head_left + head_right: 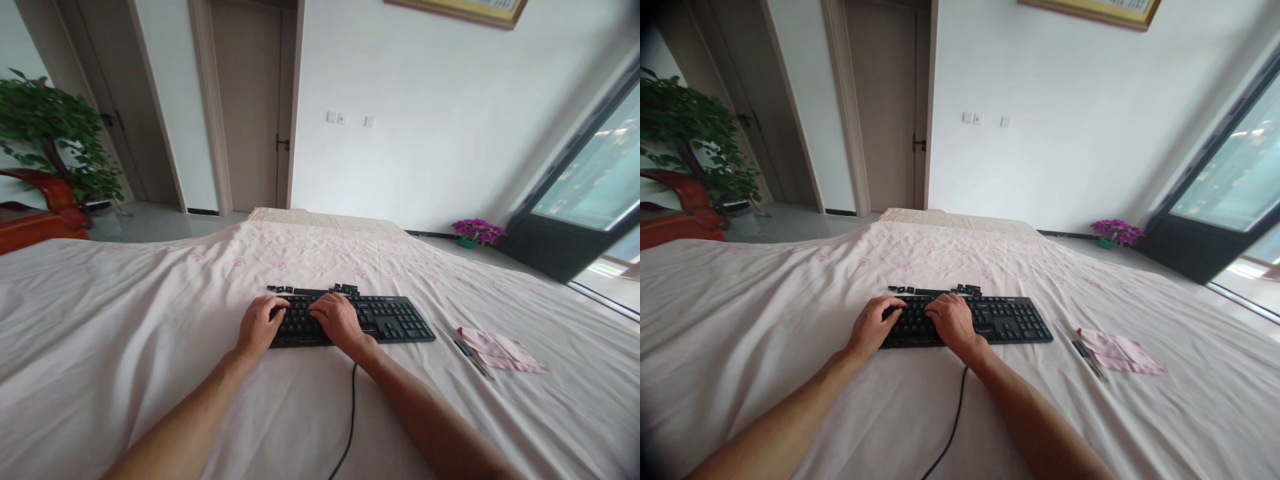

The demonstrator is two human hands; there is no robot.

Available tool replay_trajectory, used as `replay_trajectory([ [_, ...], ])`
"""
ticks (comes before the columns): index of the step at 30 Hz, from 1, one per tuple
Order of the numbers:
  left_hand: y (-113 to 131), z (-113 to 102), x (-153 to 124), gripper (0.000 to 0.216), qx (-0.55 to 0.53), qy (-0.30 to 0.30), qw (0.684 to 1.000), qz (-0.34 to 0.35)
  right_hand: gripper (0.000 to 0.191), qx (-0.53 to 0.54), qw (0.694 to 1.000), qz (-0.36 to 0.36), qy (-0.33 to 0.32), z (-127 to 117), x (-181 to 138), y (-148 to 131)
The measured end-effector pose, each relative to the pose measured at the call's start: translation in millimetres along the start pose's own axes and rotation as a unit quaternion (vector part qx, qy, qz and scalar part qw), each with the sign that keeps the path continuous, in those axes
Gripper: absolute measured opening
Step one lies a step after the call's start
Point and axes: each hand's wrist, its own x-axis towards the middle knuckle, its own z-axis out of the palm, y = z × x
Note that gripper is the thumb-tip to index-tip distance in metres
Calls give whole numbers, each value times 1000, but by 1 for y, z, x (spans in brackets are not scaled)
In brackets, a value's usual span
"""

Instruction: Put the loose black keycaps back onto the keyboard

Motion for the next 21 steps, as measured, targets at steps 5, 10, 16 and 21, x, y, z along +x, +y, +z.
replay_trajectory([
  [5, -3, 2, 0, 19, -2, -3, 1000, -10, 14, -4, 1000, -4, -1, 2, 0, 1],
  [10, -3, 2, 0, 18, 1, -6, 1000, -7, 15, -10, 1000, -5, -2, 1, 0, -1],
  [16, 3, 0, 1, 14, 16, -19, 999, 21, 15, 11, 1000, -2, 18, 2, -2, -1],
  [21, 9, -4, 2, 15, 20, -42, 998, 49, 15, 78, 996, -1, 44, 3, -3, -7],
])
